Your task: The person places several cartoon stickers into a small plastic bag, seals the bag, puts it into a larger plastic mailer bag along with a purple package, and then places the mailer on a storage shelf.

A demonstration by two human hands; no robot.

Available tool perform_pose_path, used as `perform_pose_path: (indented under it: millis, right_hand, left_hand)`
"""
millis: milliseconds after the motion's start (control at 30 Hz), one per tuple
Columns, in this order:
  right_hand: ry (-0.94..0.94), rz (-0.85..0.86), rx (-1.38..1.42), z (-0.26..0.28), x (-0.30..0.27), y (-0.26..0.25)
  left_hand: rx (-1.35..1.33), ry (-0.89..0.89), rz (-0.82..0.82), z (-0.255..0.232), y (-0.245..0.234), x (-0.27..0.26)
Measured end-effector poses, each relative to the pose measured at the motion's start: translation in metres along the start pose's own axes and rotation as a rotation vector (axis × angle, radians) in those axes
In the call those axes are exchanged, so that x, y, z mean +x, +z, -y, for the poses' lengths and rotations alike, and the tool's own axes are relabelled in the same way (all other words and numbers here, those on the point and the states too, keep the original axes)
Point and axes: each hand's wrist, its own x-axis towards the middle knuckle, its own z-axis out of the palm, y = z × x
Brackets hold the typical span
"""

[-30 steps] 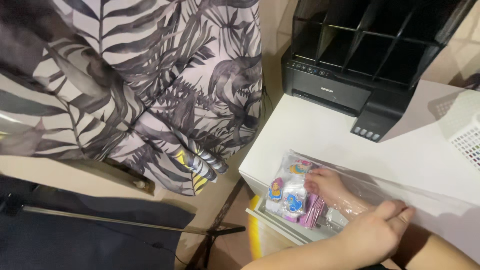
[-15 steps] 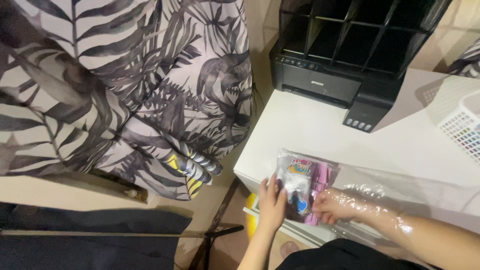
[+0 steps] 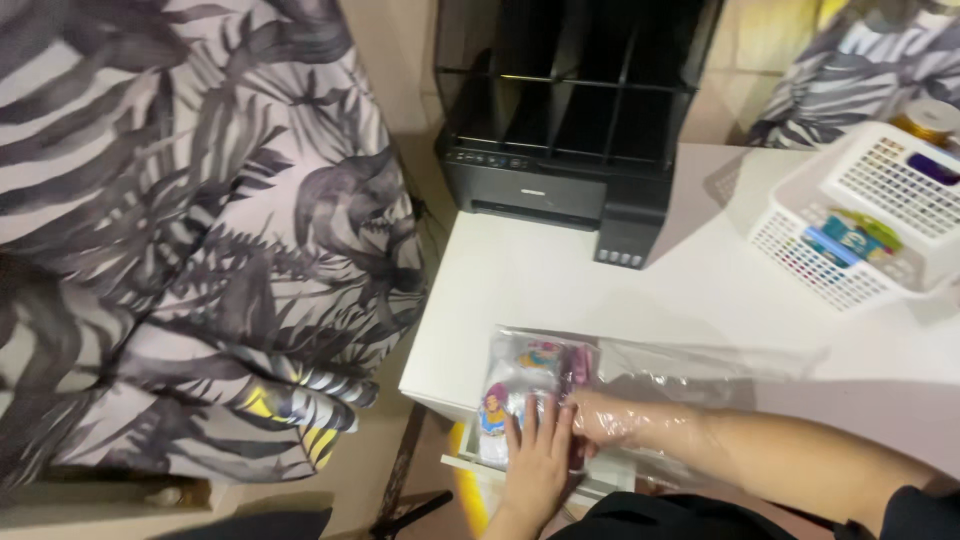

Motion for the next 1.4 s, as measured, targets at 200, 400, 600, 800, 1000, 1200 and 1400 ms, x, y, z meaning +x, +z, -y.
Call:
perform_pose_path:
  millis: [200, 400, 600, 800, 1000, 1200, 1400]
  right_hand:
    - [-0.07, 0.208, 1.099, -0.064, 0.006, -0.019]
    - [-0.062, 0.093, 0.928, -0.172, -0.051, -0.076]
    - [-0.813, -0.569, 1.345, -0.288, -0.05, -0.113]
    - [-0.692, -0.387, 0.946, -0.216, -0.015, -0.071]
    - [-0.482, -0.357, 0.928, -0.162, 0.027, -0.044]
    - [-0.581, -0.493, 1.34, -0.151, 0.078, -0.055]
    - [-0.912, -0.672, 0.842, -0.123, 0.025, -0.07]
  left_hand:
    - [-0.337, -0.131, 0.02, -0.011, 0.019, 0.028]
    - [-0.591, -0.203, 0.035, 0.02, -0.014, 0.051]
    - [-1.733, -0.806, 0.115, 0.07, -0.063, 0.079]
    - [-2.122, -0.433, 0.029, 0.061, -0.08, 0.11]
    - [-2.012, -0.523, 0.189, 0.03, -0.07, 0.114]
    - [-1.629, -0.855, 0.02, 0.049, -0.068, 0.119]
    - [-1.648, -0.66, -0.299, 0.055, -0.057, 0.1]
